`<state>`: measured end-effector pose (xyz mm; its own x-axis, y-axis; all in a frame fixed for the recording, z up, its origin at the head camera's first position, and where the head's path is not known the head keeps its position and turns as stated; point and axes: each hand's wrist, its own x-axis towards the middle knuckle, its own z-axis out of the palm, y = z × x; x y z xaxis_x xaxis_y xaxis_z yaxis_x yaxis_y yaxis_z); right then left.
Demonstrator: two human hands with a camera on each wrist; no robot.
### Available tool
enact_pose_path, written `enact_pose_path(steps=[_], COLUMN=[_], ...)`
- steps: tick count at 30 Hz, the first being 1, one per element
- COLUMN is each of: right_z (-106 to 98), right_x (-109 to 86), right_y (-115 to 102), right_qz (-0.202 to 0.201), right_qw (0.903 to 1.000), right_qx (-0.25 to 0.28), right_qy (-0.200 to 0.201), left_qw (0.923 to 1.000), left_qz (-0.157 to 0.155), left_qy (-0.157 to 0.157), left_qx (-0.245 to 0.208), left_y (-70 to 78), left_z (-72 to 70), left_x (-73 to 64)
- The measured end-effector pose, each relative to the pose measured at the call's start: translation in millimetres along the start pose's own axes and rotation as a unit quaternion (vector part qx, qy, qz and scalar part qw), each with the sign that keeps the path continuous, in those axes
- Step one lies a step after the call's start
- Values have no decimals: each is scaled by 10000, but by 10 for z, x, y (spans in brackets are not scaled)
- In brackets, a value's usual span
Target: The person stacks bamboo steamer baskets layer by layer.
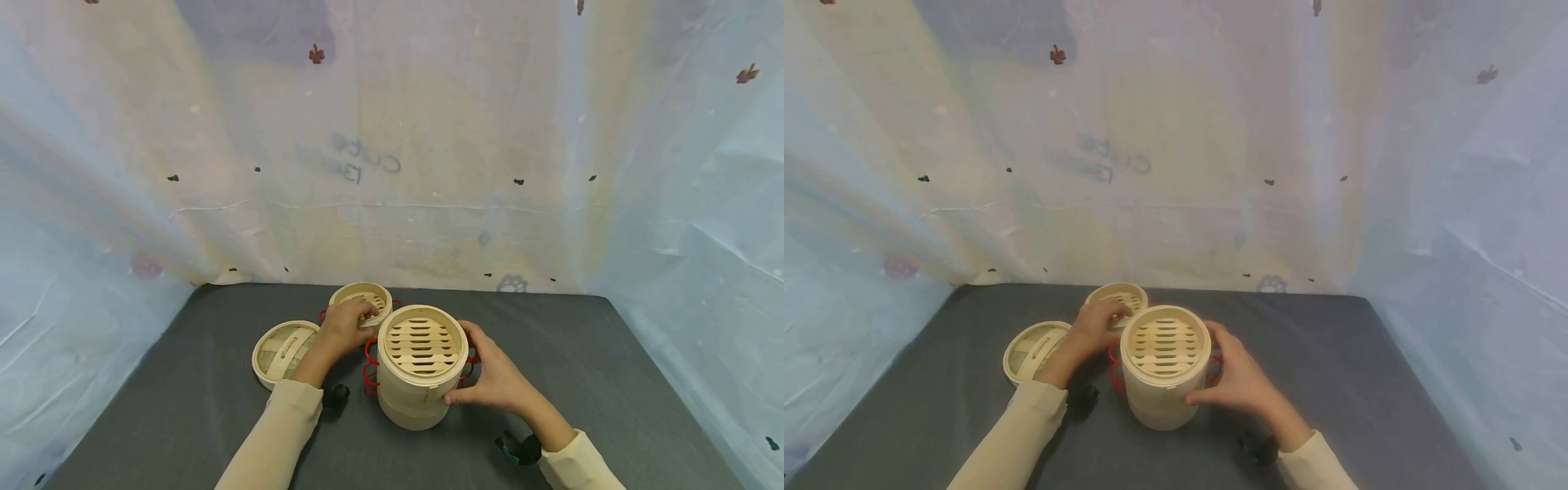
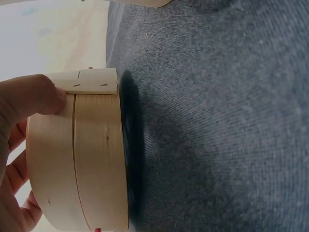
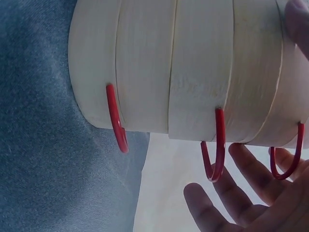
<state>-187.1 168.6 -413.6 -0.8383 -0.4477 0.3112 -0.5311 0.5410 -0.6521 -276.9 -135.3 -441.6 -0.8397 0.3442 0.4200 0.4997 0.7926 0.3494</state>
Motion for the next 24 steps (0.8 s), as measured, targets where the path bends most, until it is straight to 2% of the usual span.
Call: enact_pose_path(steps=[8,16,24], right_z=[14,28,34], right_x=[-1,-5,-2], right_y=[6,7,33], right_qz=[-13,-19,-31], right_qw=[10000,9999,9999], right_qx=[-3,-33,-53], right_qy=[30,94,88], left_qw=[9998,9987,9980], left_qz=[-111,76,207], left_qy=[163,490,589], left_qx=[-61,74,112], left_y=[-7,104,253], left_z=[-82,-354,-575], left_x=[-44,-51,-46])
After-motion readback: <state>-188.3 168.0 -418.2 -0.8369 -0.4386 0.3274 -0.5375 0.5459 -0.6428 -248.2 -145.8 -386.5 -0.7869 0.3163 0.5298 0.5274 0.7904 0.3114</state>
